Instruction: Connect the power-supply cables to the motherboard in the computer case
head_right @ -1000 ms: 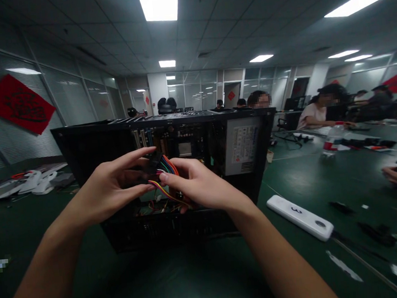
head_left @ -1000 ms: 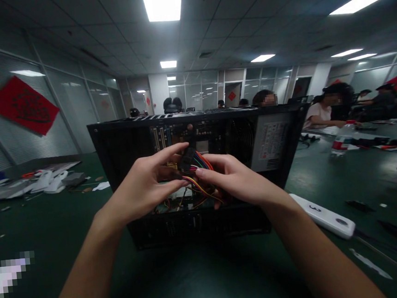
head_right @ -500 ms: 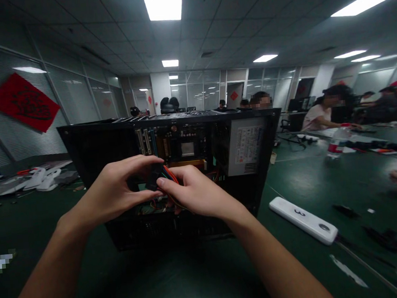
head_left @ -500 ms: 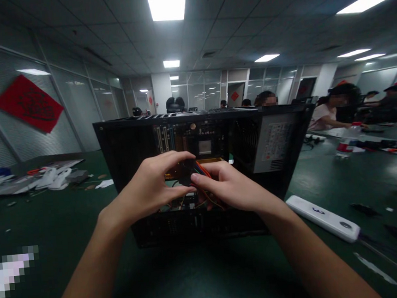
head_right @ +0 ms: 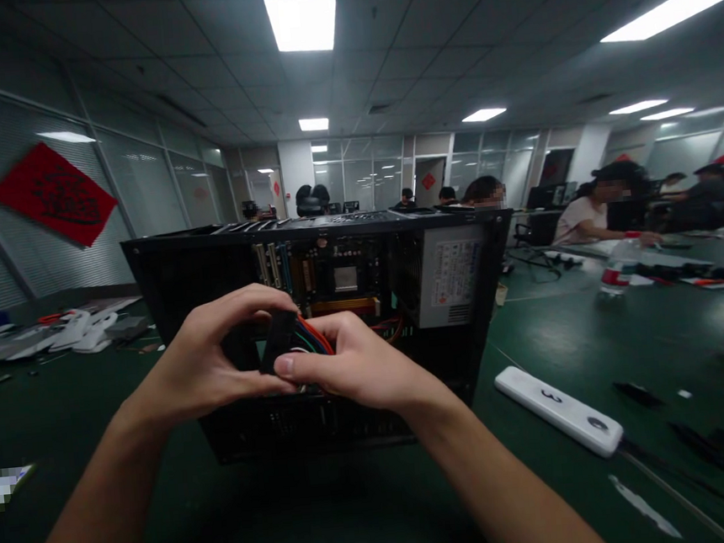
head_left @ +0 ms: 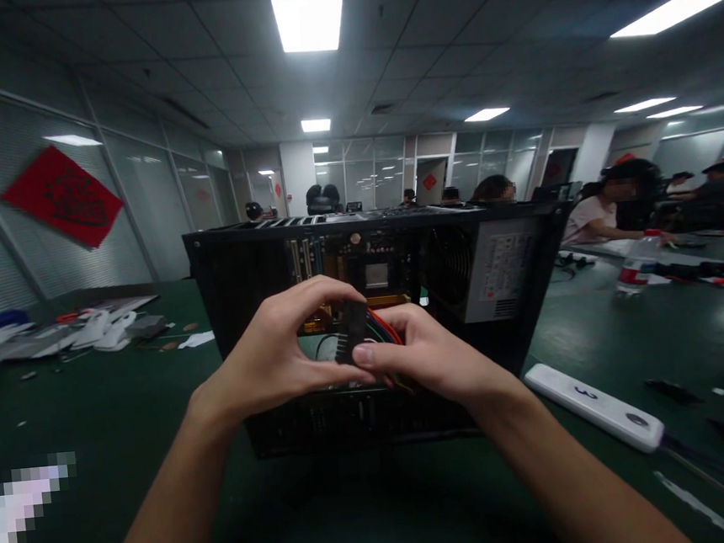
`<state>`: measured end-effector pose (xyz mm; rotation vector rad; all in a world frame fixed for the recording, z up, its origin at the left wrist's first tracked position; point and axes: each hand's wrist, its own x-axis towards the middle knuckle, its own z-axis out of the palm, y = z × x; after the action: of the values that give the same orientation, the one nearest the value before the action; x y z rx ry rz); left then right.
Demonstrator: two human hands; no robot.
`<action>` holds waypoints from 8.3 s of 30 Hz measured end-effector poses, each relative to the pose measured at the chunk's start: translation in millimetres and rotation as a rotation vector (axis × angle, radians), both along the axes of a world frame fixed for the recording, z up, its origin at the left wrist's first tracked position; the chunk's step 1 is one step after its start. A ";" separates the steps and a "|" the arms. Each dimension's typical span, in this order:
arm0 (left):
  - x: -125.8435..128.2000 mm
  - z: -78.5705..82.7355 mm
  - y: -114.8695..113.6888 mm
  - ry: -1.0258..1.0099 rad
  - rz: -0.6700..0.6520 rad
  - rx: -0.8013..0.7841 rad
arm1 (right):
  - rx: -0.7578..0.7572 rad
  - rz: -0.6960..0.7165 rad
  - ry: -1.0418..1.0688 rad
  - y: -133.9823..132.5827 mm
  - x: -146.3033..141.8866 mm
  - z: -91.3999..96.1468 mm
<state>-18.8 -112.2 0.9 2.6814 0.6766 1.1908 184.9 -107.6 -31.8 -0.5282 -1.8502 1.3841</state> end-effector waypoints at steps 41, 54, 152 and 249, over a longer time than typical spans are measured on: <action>20.1 -20.3 10.7 -0.346 -0.184 -0.039 | 0.286 0.048 -0.147 4.9 32.8 12.5; 33.3 -40.5 31.9 -0.419 -0.272 -0.337 | 0.528 -0.255 -0.320 -2.7 53.8 29.9; 65.8 -97.3 120.4 -0.212 0.372 -1.223 | 0.150 -0.625 -0.670 109.8 40.0 -53.0; 72.2 -117.5 126.5 0.343 0.774 -0.467 | -0.784 -0.525 -0.104 119.6 10.2 -84.8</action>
<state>53.4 14.3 -116.6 2.2635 1.8868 0.5310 195.1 12.0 -116.6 -1.3828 -1.0478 1.6742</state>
